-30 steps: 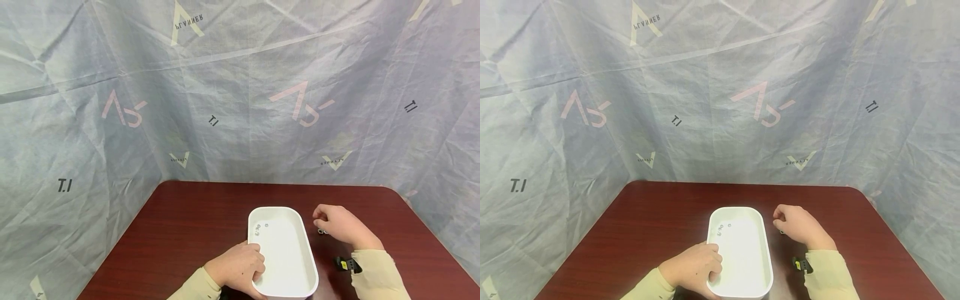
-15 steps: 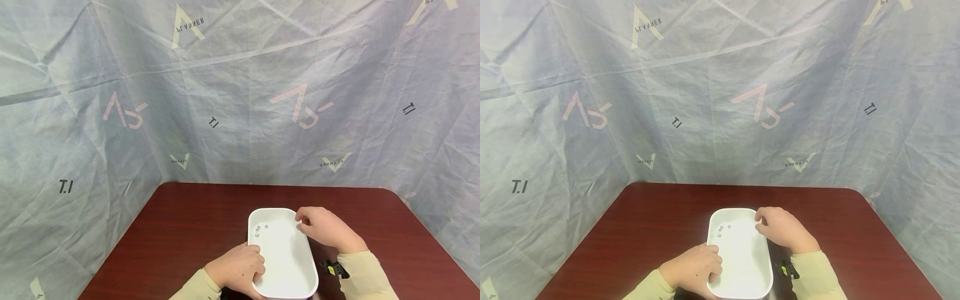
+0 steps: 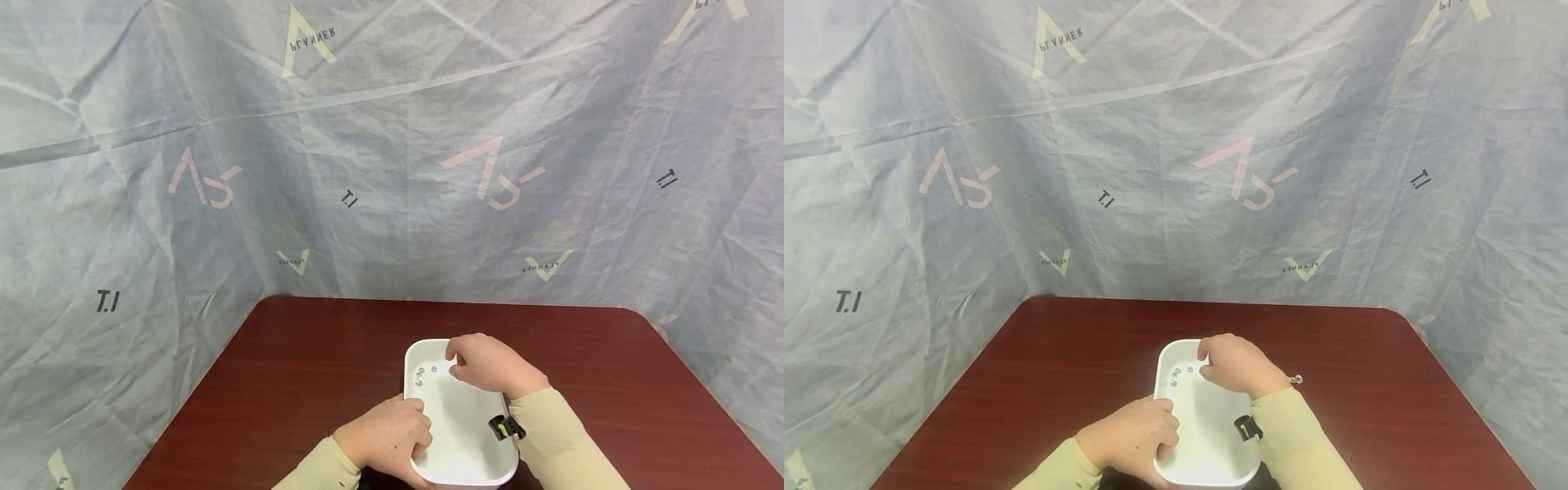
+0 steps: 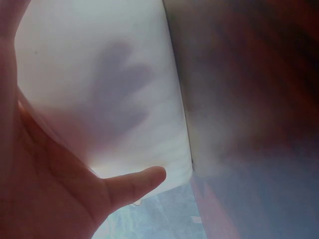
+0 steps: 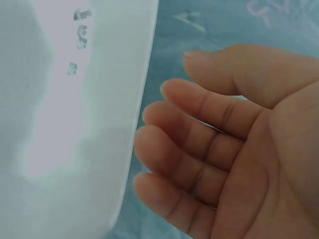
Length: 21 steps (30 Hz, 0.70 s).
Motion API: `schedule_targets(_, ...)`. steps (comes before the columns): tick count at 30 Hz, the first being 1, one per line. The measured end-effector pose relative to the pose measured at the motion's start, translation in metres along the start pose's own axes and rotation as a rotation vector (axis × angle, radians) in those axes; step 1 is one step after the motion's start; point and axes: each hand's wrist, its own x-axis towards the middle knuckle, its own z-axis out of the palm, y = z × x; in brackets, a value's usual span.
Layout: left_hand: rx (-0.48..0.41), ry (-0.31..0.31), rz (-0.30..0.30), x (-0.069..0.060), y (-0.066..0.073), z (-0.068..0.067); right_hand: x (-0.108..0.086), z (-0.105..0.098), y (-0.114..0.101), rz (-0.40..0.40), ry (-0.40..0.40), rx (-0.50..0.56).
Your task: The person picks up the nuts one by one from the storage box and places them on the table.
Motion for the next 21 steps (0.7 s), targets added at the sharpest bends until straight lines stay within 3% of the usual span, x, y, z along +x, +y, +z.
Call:
schedule_targets(14,0.008,-0.008,0.009,0.0,0.0,0.0,0.03,0.034,-0.002,-0.031,-0.069,-0.055)
schedule_targets(21,0.015,-0.014,0.006,-0.001,-0.002,-0.001,0.037,0.049,0.004,-0.039,-0.025,-0.108)
